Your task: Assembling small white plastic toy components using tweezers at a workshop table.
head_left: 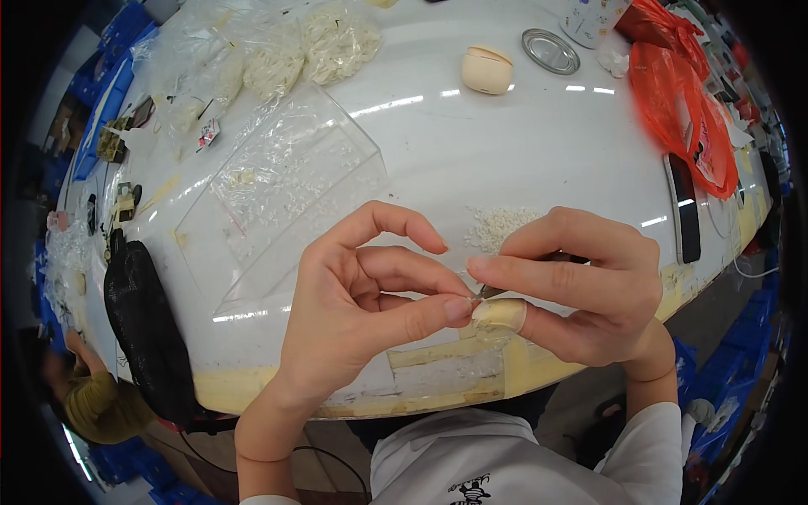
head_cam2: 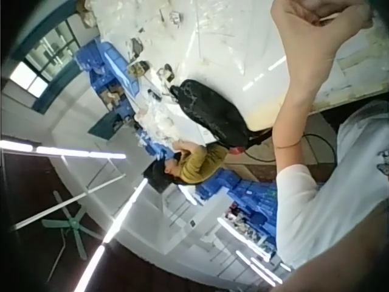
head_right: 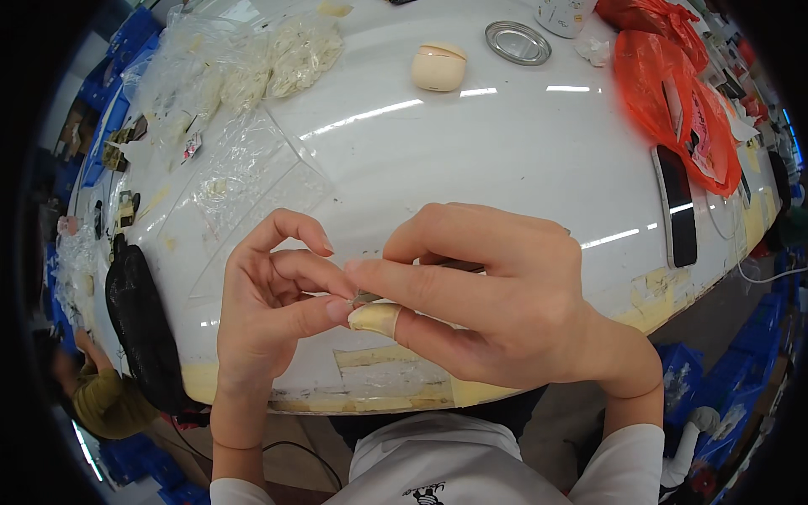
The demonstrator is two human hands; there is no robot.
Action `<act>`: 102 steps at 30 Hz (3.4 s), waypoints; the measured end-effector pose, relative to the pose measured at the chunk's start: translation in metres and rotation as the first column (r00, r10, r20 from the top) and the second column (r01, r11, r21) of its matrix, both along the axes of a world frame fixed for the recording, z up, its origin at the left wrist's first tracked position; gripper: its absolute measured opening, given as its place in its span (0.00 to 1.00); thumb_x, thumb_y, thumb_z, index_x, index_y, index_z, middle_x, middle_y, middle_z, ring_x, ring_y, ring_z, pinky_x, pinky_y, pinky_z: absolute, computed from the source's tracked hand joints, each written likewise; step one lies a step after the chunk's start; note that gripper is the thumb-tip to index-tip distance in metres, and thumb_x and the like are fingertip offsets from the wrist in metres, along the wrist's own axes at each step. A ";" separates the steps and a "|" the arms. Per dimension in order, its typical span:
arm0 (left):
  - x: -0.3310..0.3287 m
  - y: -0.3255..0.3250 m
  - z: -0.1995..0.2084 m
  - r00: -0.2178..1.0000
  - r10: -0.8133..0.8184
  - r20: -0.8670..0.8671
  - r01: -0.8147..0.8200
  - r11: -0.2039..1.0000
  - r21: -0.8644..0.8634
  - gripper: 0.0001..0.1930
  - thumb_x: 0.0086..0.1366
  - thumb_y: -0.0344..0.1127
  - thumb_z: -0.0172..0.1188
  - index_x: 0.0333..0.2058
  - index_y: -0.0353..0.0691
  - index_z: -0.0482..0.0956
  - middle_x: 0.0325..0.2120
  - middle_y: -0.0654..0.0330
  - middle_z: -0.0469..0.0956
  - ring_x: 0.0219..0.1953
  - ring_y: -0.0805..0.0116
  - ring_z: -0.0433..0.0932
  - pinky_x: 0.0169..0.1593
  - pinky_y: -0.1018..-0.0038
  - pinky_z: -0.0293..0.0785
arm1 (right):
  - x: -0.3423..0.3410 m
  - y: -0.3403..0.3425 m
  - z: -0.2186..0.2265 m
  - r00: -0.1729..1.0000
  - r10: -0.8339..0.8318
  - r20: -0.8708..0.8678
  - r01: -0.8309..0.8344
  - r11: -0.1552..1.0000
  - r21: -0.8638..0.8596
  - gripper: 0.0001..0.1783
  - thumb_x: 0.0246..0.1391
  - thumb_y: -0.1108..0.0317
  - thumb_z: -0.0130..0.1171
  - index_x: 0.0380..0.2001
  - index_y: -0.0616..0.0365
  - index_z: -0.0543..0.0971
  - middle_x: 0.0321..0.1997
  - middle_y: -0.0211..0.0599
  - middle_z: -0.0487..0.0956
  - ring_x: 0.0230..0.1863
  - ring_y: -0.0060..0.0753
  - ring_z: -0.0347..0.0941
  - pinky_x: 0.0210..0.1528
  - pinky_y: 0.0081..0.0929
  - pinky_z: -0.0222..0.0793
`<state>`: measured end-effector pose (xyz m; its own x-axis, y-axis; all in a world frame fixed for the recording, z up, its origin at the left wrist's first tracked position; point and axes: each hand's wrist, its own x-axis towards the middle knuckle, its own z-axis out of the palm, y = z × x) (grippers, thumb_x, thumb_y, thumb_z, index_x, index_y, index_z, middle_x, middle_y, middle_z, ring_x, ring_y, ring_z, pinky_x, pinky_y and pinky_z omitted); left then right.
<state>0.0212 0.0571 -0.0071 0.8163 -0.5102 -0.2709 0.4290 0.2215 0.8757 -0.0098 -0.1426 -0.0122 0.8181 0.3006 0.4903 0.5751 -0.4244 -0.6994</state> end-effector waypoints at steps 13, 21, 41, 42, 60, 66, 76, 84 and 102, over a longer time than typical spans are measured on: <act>0.002 -0.001 0.002 0.996 0.066 -0.057 -0.064 0.997 0.035 0.28 0.40 0.12 0.66 0.33 0.43 0.59 0.22 0.50 0.81 0.20 0.72 0.78 0.24 0.88 0.72 | 0.003 0.002 -0.002 0.999 -0.009 0.040 0.011 0.999 -0.049 0.15 0.34 0.70 0.67 0.32 0.56 0.85 0.25 0.31 0.76 0.19 0.19 0.62 0.19 0.12 0.58; 0.001 0.000 -0.003 0.997 0.062 -0.055 -0.063 0.997 -0.031 0.24 0.41 0.12 0.65 0.34 0.39 0.64 0.21 0.51 0.80 0.21 0.70 0.78 0.25 0.85 0.73 | 0.004 0.001 0.000 0.999 0.005 0.049 -0.002 0.997 -0.071 0.15 0.33 0.69 0.68 0.31 0.56 0.85 0.24 0.31 0.76 0.18 0.18 0.61 0.18 0.12 0.56; -0.020 -0.039 -0.001 0.725 -0.394 0.565 -0.154 0.707 0.691 0.03 0.51 0.26 0.63 0.26 0.37 0.79 0.26 0.64 0.73 0.25 0.72 0.69 0.29 0.78 0.66 | -0.007 -0.043 0.021 0.996 -0.085 0.013 0.082 0.982 0.171 0.17 0.30 0.73 0.68 0.31 0.60 0.84 0.25 0.33 0.76 0.19 0.18 0.63 0.21 0.11 0.61; -0.020 -0.044 -0.010 0.693 -0.459 0.556 -0.139 0.672 0.727 0.03 0.51 0.25 0.62 0.26 0.38 0.78 0.25 0.63 0.72 0.24 0.70 0.69 0.30 0.77 0.67 | -0.008 -0.044 0.020 0.997 -0.080 0.017 0.076 0.982 0.172 0.17 0.30 0.73 0.68 0.31 0.60 0.84 0.25 0.33 0.76 0.20 0.18 0.63 0.21 0.11 0.61; -0.003 -0.022 -0.005 0.997 0.041 0.062 -0.042 0.999 0.025 0.11 0.53 0.22 0.64 0.37 0.32 0.79 0.26 0.54 0.81 0.28 0.71 0.79 0.33 0.81 0.76 | -0.003 -0.022 0.015 0.995 -0.056 -0.078 0.067 0.986 0.151 0.17 0.32 0.77 0.64 0.33 0.60 0.84 0.27 0.34 0.76 0.22 0.20 0.65 0.22 0.12 0.62; -0.002 -0.007 -0.002 0.996 0.084 -0.024 -0.085 0.995 -0.059 0.13 0.54 0.20 0.63 0.41 0.30 0.77 0.29 0.49 0.82 0.31 0.68 0.81 0.36 0.81 0.78 | 0.002 -0.006 0.010 0.998 -0.015 -0.062 0.017 1.000 0.020 0.19 0.31 0.77 0.64 0.35 0.60 0.84 0.28 0.34 0.76 0.22 0.20 0.65 0.23 0.13 0.62; -0.008 -0.007 0.005 0.979 0.147 0.139 -0.154 0.987 0.042 0.20 0.50 0.16 0.61 0.45 0.30 0.73 0.28 0.50 0.82 0.29 0.69 0.80 0.35 0.83 0.76 | 0.003 -0.001 0.005 0.998 -0.044 0.051 0.047 0.997 -0.061 0.21 0.30 0.76 0.63 0.36 0.58 0.84 0.28 0.34 0.76 0.21 0.21 0.64 0.22 0.13 0.61; -0.011 -0.011 0.002 0.914 0.129 0.385 -0.180 0.979 0.100 0.23 0.49 0.15 0.60 0.47 0.30 0.71 0.27 0.50 0.81 0.27 0.70 0.79 0.34 0.84 0.74 | 0.002 -0.002 0.002 0.984 -0.078 0.160 0.097 0.989 -0.110 0.21 0.31 0.74 0.62 0.36 0.56 0.84 0.28 0.32 0.76 0.20 0.19 0.62 0.20 0.13 0.59; -0.010 -0.008 -0.001 0.869 0.068 0.490 -0.147 0.982 0.123 0.25 0.48 0.15 0.63 0.47 0.32 0.68 0.24 0.52 0.81 0.27 0.69 0.80 0.34 0.83 0.74 | 0.003 -0.004 0.006 0.990 -0.028 0.142 0.044 0.993 -0.110 0.16 0.34 0.66 0.68 0.33 0.54 0.85 0.24 0.29 0.76 0.20 0.19 0.63 0.20 0.13 0.60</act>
